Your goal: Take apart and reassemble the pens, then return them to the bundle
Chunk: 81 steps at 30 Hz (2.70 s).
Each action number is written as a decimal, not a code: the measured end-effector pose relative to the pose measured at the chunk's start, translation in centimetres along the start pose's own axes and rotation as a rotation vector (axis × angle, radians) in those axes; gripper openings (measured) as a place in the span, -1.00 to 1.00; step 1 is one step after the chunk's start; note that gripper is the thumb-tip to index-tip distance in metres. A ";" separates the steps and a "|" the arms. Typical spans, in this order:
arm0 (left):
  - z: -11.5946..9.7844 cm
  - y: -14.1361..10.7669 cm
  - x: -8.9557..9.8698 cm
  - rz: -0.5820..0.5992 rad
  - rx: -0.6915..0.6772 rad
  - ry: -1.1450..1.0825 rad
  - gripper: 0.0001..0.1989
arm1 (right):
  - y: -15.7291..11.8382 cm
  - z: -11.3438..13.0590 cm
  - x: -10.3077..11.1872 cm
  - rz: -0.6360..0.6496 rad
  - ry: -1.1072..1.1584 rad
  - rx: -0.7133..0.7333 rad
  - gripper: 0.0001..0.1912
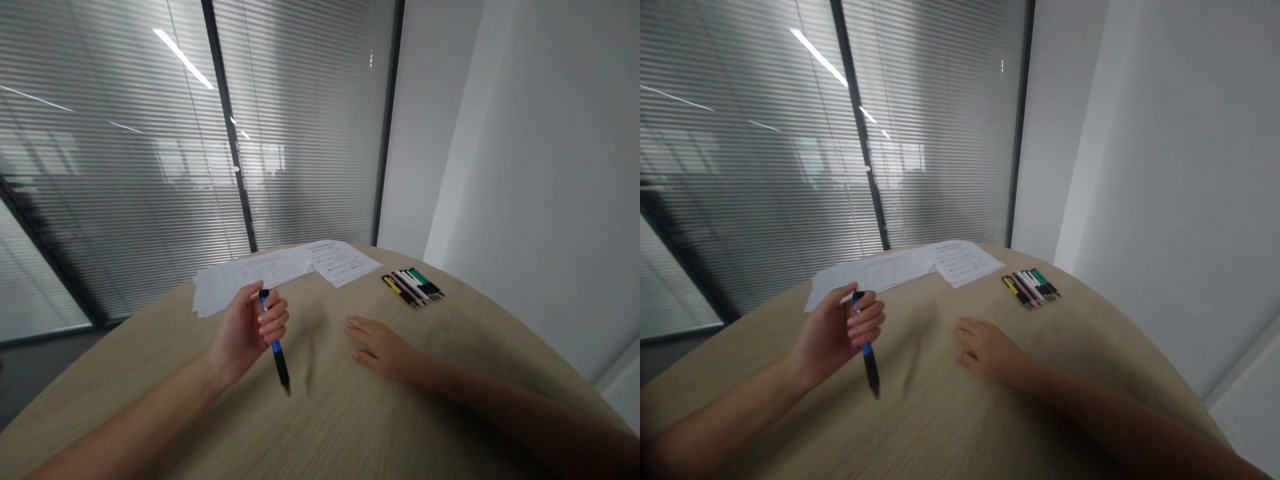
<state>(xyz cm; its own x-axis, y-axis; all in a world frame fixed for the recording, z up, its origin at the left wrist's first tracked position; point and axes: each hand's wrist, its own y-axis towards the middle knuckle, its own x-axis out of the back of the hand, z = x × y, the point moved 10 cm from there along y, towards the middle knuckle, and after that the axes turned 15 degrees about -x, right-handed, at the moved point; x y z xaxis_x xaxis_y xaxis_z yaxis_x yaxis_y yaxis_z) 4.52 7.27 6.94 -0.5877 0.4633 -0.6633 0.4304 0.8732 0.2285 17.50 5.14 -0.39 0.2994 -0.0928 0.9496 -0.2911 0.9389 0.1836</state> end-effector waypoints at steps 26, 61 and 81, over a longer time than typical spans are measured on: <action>-3.7 1.2 2.8 -0.113 -0.172 0.034 -0.68 | 0.1 -0.3 -0.4 -0.011 0.000 0.004 -0.52; 3.1 -1.4 2.7 -0.339 -0.091 0.091 -0.83 | -2.1 5.2 2.0 -0.032 0.356 0.219 -0.65; 4.5 0.8 7.7 0.136 0.005 1.024 -0.77 | 1.6 -5.8 -0.6 0.072 0.718 -0.317 -0.75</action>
<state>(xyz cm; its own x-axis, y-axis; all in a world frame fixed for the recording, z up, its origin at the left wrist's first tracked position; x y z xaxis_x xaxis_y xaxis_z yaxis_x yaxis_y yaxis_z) 3.41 10.85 -1.20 -0.8347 0.4663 0.2930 0.5379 0.8045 0.2520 22.09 8.58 -2.15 0.8347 0.1070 0.5401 -0.0915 0.9943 -0.0555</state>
